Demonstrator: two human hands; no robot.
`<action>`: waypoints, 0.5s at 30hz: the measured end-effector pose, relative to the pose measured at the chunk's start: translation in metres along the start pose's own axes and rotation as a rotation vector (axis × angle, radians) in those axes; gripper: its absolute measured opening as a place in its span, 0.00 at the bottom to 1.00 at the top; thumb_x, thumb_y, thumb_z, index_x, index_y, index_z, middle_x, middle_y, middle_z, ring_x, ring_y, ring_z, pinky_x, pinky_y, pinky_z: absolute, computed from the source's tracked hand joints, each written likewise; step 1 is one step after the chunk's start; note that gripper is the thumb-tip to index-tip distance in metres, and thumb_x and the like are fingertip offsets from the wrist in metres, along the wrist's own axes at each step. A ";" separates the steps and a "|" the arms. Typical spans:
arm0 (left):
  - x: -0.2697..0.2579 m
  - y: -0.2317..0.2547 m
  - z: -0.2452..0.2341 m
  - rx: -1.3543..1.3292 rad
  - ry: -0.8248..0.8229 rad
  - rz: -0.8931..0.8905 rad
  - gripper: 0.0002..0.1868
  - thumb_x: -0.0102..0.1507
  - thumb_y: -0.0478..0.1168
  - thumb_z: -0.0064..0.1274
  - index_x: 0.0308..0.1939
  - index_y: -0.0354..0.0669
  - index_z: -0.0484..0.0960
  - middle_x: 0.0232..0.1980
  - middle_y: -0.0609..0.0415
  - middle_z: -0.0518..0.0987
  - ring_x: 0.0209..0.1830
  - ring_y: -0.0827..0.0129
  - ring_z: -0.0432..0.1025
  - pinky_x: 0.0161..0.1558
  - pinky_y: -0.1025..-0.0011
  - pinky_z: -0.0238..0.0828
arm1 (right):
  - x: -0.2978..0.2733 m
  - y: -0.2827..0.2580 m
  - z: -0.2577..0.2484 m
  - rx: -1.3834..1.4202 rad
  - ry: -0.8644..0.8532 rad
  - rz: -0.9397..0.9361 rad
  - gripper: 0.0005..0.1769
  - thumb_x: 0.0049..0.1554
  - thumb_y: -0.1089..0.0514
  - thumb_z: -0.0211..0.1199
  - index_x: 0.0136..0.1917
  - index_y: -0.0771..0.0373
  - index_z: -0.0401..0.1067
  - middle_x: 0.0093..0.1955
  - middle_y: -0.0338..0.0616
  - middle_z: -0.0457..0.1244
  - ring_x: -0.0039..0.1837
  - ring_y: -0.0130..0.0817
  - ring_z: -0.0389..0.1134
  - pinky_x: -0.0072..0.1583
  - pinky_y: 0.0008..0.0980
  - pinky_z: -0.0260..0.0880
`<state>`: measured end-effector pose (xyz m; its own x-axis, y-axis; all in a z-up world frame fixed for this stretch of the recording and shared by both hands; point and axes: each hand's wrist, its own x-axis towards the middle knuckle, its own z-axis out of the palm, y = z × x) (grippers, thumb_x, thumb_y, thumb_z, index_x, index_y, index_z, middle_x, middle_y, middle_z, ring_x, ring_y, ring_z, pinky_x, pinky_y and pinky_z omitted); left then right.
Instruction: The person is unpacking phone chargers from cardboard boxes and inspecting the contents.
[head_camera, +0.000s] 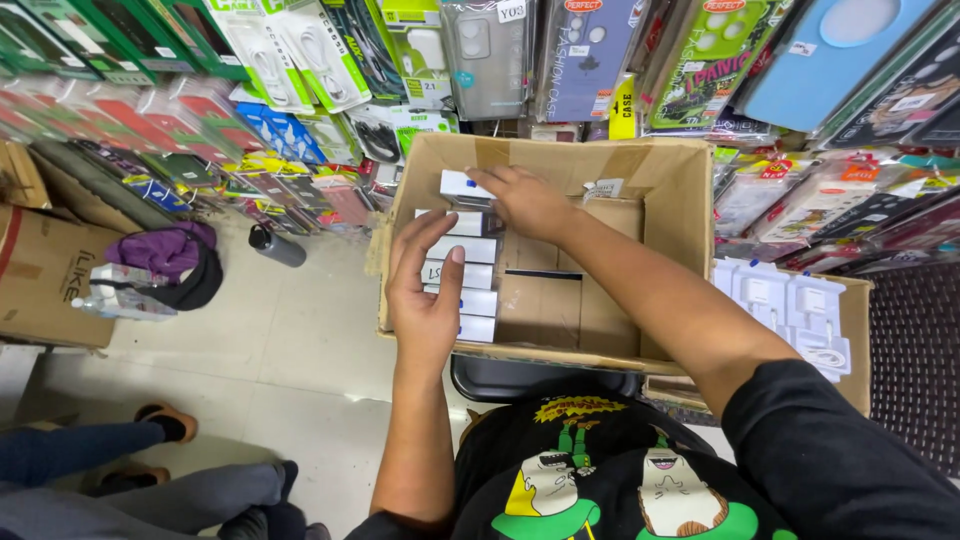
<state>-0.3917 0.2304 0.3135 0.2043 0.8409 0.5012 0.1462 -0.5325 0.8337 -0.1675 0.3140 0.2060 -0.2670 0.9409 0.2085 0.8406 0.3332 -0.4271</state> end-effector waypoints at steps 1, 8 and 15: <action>0.003 -0.001 -0.001 -0.005 -0.008 0.001 0.15 0.68 0.30 0.55 0.60 0.39 0.81 0.65 0.46 0.77 0.70 0.57 0.70 0.72 0.65 0.63 | 0.002 0.006 0.001 -0.002 0.003 0.009 0.36 0.59 0.62 0.60 0.79 0.54 0.57 0.70 0.51 0.62 0.67 0.55 0.64 0.67 0.48 0.65; 0.018 -0.020 0.006 -0.089 -0.035 -0.009 0.18 0.70 0.32 0.54 0.65 0.39 0.77 0.68 0.46 0.74 0.71 0.58 0.69 0.73 0.65 0.63 | -0.020 -0.008 -0.089 0.206 0.349 0.220 0.22 0.61 0.57 0.67 0.67 0.63 0.69 0.61 0.54 0.66 0.62 0.49 0.68 0.63 0.42 0.67; 0.012 -0.034 0.058 -0.289 -0.395 -0.251 0.33 0.67 0.40 0.57 0.72 0.32 0.63 0.62 0.45 0.79 0.62 0.68 0.72 0.61 0.70 0.68 | -0.097 -0.039 -0.153 0.635 0.395 0.309 0.15 0.64 0.59 0.62 0.63 0.64 0.70 0.55 0.37 0.67 0.55 0.22 0.66 0.59 0.25 0.68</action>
<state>-0.3384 0.2527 0.2777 0.5534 0.8086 0.1998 -0.0231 -0.2248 0.9741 -0.1026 0.1999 0.3368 0.2197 0.9446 0.2437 0.3897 0.1440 -0.9096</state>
